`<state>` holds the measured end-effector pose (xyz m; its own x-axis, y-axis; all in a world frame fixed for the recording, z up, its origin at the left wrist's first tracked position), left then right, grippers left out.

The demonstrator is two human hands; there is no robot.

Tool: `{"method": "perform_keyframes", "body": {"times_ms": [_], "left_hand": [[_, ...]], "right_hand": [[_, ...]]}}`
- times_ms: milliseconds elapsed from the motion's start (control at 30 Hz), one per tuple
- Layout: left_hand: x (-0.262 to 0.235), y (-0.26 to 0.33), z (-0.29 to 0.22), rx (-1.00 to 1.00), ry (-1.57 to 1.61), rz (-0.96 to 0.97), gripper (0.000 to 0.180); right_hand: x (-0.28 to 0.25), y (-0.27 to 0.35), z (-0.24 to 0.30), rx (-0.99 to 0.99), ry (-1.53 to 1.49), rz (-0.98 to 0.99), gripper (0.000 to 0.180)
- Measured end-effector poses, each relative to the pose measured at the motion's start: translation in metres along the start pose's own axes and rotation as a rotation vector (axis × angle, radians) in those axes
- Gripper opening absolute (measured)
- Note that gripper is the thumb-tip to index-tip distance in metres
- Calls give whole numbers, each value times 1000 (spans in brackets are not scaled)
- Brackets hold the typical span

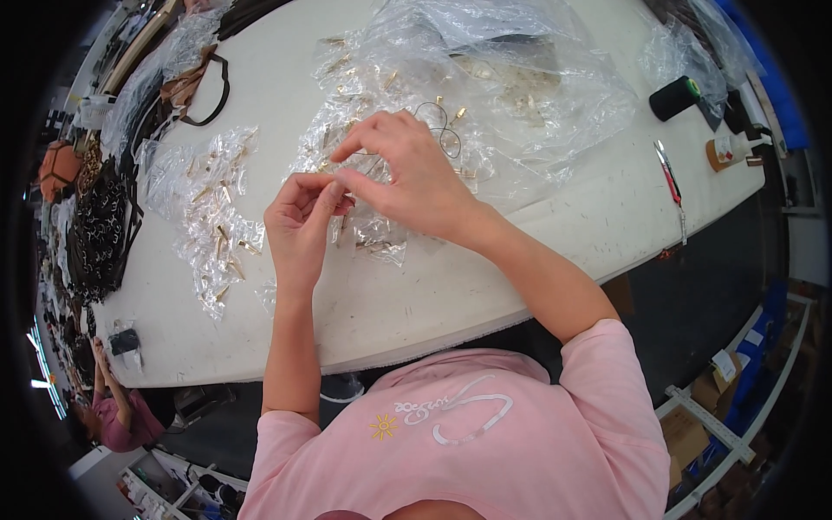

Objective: Assembling small gold-colored metal hardware components by hand.

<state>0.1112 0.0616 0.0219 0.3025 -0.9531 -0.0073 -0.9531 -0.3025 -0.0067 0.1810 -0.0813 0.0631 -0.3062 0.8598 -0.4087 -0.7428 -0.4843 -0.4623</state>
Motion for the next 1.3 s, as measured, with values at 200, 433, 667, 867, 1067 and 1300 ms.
{"method": "perform_keyframes", "body": {"times_ms": [200, 433, 667, 867, 1067, 1300], "left_hand": [[10, 4, 1, -12, -198, 39, 7], [11, 2, 4, -34, -162, 67, 10], [7, 0, 6, -127, 4, 100, 11], [10, -1, 8, -108, 3, 111, 11], [12, -1, 9, -109, 14, 137, 9], [14, 0, 10, -145, 18, 156, 10]], "right_hand": [[13, 5, -11, 145, -114, 167, 13], [9, 4, -9, -9, 64, 101, 14], [3, 1, -33, 356, -414, -2, 18], [20, 9, -31, 361, -372, 234, 16], [22, 8, -23, 271, -273, 211, 15], [26, 16, -33, 371, -422, 51, 16]]}}
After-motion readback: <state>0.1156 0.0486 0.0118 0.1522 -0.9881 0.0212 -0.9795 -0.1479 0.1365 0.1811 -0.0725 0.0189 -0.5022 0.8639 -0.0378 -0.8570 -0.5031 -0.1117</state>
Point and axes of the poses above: each hand's wrist, its own y-axis away from the middle knuckle, its own x-axis out of the palm, z = x × y, the point moved 8 cm from there along -y, towards the middle knuckle, and after that the axes turned 2 degrees about -y, right-handed, at the moved point
